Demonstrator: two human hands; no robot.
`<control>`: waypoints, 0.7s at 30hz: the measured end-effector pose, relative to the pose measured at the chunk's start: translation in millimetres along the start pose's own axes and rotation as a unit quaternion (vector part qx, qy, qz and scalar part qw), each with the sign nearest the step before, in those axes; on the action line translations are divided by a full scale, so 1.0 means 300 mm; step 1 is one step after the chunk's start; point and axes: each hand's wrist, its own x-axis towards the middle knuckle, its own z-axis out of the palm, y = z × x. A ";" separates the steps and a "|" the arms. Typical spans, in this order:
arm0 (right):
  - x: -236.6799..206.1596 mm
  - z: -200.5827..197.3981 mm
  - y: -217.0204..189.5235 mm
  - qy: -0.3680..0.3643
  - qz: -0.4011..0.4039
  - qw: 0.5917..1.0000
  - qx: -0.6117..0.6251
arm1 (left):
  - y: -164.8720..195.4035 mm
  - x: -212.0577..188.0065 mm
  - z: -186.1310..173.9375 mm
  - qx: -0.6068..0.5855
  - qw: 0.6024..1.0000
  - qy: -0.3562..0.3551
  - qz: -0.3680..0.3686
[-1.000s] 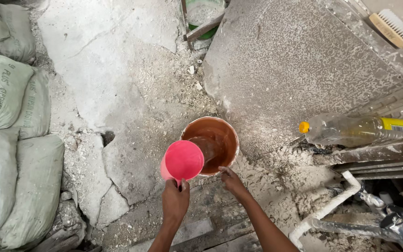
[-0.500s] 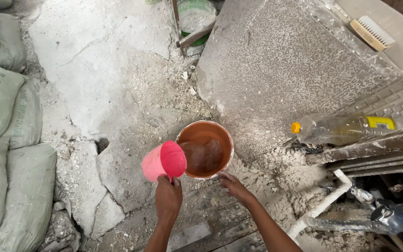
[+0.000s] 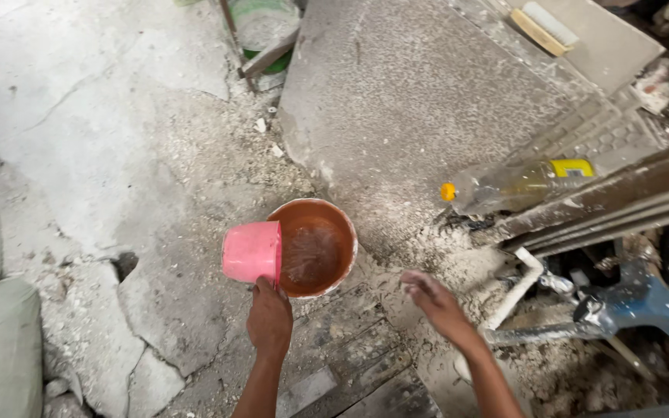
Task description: The person scrapes dried plaster residue from the inside of a terracotta mixing bowl, then carries the bowl to a water tap, scoops water with a pink plastic scoop to fill and rinse the bowl, and carries the water-filled bowl back across the workshop.
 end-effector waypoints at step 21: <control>-0.501 -0.438 -0.182 0.400 -0.222 0.860 -0.226 | 0.480 -0.245 0.150 -0.120 0.871 -0.412 0.241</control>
